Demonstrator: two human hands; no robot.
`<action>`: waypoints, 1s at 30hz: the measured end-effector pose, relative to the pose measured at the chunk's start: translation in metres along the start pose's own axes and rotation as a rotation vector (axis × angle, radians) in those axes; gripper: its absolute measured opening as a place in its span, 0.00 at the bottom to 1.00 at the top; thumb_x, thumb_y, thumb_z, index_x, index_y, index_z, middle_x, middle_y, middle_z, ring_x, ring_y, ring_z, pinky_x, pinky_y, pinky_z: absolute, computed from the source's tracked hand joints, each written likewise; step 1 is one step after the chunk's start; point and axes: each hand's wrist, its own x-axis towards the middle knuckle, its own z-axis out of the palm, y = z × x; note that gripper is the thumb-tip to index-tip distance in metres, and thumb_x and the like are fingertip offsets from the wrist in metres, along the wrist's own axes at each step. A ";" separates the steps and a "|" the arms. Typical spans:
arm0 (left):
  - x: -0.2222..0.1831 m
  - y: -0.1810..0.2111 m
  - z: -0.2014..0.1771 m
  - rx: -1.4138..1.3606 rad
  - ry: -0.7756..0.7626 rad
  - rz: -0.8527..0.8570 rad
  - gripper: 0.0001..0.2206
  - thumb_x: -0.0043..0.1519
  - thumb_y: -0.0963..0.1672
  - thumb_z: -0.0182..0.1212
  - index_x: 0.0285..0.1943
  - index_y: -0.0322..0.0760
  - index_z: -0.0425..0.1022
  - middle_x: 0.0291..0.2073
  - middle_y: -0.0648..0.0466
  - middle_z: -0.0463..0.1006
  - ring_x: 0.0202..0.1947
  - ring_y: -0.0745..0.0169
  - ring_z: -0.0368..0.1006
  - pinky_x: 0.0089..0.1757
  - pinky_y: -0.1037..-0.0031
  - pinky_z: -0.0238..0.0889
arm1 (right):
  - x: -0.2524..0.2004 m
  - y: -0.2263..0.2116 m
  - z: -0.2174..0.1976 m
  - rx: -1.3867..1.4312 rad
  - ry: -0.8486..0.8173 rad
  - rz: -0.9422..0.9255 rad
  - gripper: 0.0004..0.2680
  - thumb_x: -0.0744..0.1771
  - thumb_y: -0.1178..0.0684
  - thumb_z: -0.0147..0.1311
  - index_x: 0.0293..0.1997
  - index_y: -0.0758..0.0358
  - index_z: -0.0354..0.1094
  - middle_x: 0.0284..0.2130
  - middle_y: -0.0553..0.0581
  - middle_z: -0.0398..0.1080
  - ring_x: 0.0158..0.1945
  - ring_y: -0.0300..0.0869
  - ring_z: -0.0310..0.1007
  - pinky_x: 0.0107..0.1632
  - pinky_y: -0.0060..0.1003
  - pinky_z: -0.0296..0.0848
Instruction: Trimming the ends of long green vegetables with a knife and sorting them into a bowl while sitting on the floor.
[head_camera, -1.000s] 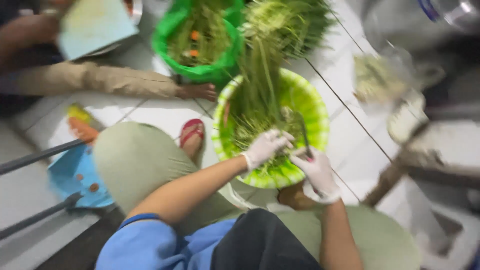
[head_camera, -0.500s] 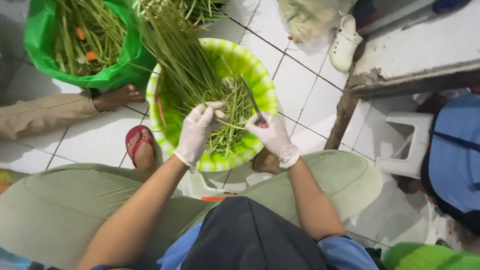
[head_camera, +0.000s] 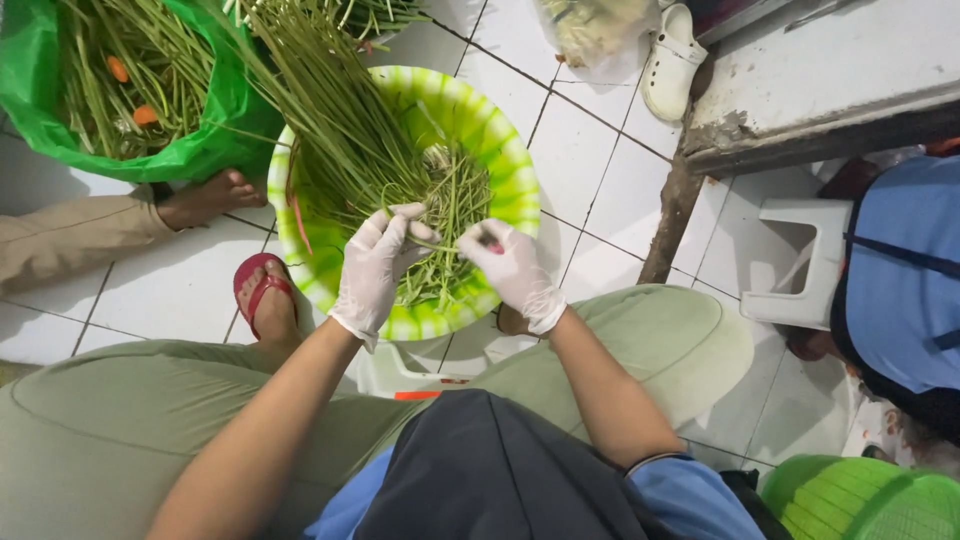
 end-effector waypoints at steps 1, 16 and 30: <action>0.001 0.001 -0.002 0.000 -0.001 0.001 0.12 0.63 0.43 0.48 0.51 0.30 0.70 0.29 0.47 0.77 0.36 0.56 0.78 0.40 0.71 0.73 | 0.002 0.000 -0.004 0.000 0.001 -0.001 0.05 0.61 0.46 0.58 0.30 0.52 0.70 0.25 0.48 0.72 0.33 0.37 0.70 0.44 0.32 0.68; 0.004 -0.041 -0.024 0.673 -0.072 -0.039 0.10 0.63 0.43 0.49 0.49 0.43 0.75 0.22 0.55 0.76 0.28 0.68 0.72 0.38 0.72 0.69 | 0.003 -0.018 -0.044 0.747 -0.234 -0.265 0.18 0.70 0.45 0.32 0.65 0.63 0.43 0.27 0.57 0.65 0.15 0.28 0.57 0.14 0.19 0.57; 0.019 -0.070 -0.061 1.658 -0.170 -0.106 0.11 0.61 0.51 0.48 0.52 0.67 0.68 0.35 0.63 0.78 0.41 0.59 0.75 0.46 0.62 0.68 | 0.021 -0.008 -0.033 0.227 0.020 -0.096 0.15 0.68 0.46 0.38 0.63 0.53 0.55 0.36 0.54 0.63 0.31 0.34 0.56 0.32 0.26 0.54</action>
